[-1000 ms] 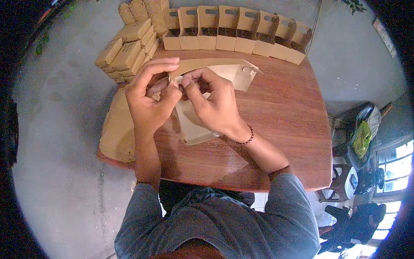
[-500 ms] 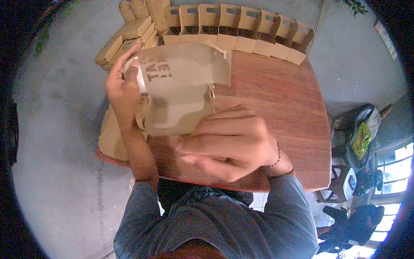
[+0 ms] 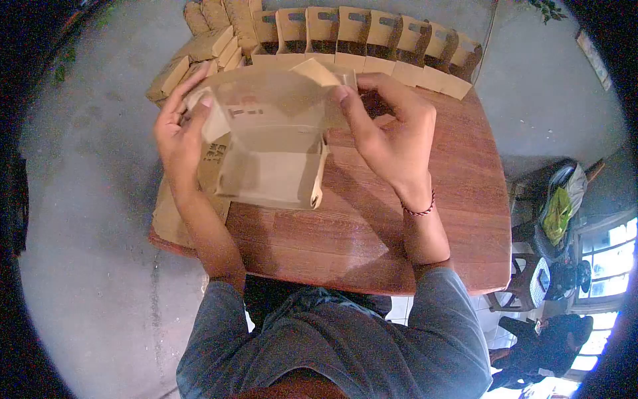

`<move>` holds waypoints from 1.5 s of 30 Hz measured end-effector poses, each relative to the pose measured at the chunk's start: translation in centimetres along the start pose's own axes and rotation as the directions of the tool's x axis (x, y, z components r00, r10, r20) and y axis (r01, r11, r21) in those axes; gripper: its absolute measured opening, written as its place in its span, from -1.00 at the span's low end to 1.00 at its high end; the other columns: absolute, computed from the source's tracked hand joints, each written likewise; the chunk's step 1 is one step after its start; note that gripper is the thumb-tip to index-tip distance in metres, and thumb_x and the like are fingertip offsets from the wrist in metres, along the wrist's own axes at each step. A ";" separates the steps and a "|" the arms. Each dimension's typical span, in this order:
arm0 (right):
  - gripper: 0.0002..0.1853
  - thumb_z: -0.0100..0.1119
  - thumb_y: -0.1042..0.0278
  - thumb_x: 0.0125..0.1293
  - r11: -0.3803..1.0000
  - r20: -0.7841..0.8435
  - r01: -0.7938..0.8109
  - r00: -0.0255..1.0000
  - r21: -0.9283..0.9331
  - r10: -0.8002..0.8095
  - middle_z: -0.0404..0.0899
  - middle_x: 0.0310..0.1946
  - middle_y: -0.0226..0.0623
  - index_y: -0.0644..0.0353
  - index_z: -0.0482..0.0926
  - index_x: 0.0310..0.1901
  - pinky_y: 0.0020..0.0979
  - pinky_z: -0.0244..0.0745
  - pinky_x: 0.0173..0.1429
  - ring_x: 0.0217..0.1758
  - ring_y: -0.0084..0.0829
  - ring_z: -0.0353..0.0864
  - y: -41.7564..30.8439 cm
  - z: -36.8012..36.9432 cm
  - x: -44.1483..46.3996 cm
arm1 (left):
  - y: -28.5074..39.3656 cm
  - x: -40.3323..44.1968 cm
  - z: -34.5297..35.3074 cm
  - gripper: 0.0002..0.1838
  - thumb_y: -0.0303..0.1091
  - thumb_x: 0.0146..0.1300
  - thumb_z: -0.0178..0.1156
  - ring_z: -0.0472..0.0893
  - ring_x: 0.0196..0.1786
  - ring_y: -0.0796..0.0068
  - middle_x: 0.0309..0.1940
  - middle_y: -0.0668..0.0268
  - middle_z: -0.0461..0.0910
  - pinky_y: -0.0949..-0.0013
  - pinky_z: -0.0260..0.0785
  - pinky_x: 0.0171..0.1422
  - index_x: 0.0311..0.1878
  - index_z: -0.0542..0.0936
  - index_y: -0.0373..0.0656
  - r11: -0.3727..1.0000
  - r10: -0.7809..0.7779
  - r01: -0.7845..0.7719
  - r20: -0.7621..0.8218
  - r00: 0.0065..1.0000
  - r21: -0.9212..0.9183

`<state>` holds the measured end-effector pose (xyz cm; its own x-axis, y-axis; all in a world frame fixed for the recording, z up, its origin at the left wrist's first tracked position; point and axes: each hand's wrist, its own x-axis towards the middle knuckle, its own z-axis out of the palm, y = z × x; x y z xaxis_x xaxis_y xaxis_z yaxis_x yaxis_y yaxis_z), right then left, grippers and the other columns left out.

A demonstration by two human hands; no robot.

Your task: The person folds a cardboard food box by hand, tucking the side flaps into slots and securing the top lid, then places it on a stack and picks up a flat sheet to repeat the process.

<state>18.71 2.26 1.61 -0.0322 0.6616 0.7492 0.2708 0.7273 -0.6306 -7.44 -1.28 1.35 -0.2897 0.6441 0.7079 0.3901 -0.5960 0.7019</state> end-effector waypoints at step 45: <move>-0.87 0.36 0.45 0.15 0.995 0.195 0.095 0.976 0.013 -0.095 0.59 -0.51 -0.25 0.31 0.61 -0.36 -0.47 0.45 -0.42 -0.53 -0.48 0.58 -0.5 2.1 -1.2 | 2.9 -3.2 5.0 -0.74 -0.54 0.23 0.36 0.68 -0.13 0.56 -0.15 0.18 0.72 0.52 0.53 -0.03 -0.02 0.64 -0.37 0.969 -0.130 0.177 0.253 0.959 -0.173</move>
<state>16.62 1.54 0.61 -0.2448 0.6120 0.7520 0.2539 0.7890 -0.5595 -1.01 -2.66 0.67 -0.1068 0.8164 0.5675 0.1758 -0.5463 0.8189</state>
